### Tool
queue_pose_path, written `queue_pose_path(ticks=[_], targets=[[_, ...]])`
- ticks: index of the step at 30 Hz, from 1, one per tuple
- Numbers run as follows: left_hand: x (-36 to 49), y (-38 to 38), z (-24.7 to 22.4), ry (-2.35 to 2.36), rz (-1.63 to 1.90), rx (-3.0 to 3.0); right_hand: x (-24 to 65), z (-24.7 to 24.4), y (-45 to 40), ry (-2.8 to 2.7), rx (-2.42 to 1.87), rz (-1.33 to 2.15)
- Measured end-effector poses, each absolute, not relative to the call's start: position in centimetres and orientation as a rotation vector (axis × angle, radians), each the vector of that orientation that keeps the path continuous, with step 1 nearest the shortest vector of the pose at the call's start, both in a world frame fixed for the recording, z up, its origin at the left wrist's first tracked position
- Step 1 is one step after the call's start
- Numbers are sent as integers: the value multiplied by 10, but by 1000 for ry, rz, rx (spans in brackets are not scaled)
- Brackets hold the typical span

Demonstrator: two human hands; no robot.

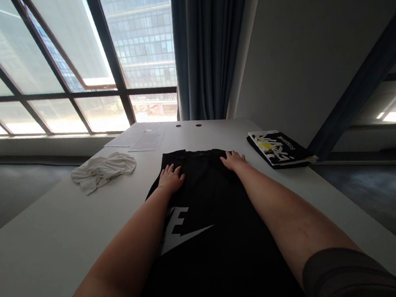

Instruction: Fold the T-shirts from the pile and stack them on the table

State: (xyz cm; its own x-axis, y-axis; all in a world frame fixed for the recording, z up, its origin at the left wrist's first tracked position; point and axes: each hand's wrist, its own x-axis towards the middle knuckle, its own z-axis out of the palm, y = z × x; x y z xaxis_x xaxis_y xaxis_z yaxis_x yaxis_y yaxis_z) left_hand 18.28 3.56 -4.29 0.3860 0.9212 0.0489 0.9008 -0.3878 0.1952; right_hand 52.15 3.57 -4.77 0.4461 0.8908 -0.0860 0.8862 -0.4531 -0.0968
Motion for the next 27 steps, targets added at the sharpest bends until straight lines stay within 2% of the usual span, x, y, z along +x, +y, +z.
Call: queue_pose_path(ticks=[16,21,27], targets=[[183,43,-35,1675,243,2540,529,-58,37,-1530,-2666,232],[147,-20,-35,1585,256,2712,528,-59,37,-1517,-2664,240],[29,-134,-57,1506,203,2819,527,-58,37,-1516,-2673,260]])
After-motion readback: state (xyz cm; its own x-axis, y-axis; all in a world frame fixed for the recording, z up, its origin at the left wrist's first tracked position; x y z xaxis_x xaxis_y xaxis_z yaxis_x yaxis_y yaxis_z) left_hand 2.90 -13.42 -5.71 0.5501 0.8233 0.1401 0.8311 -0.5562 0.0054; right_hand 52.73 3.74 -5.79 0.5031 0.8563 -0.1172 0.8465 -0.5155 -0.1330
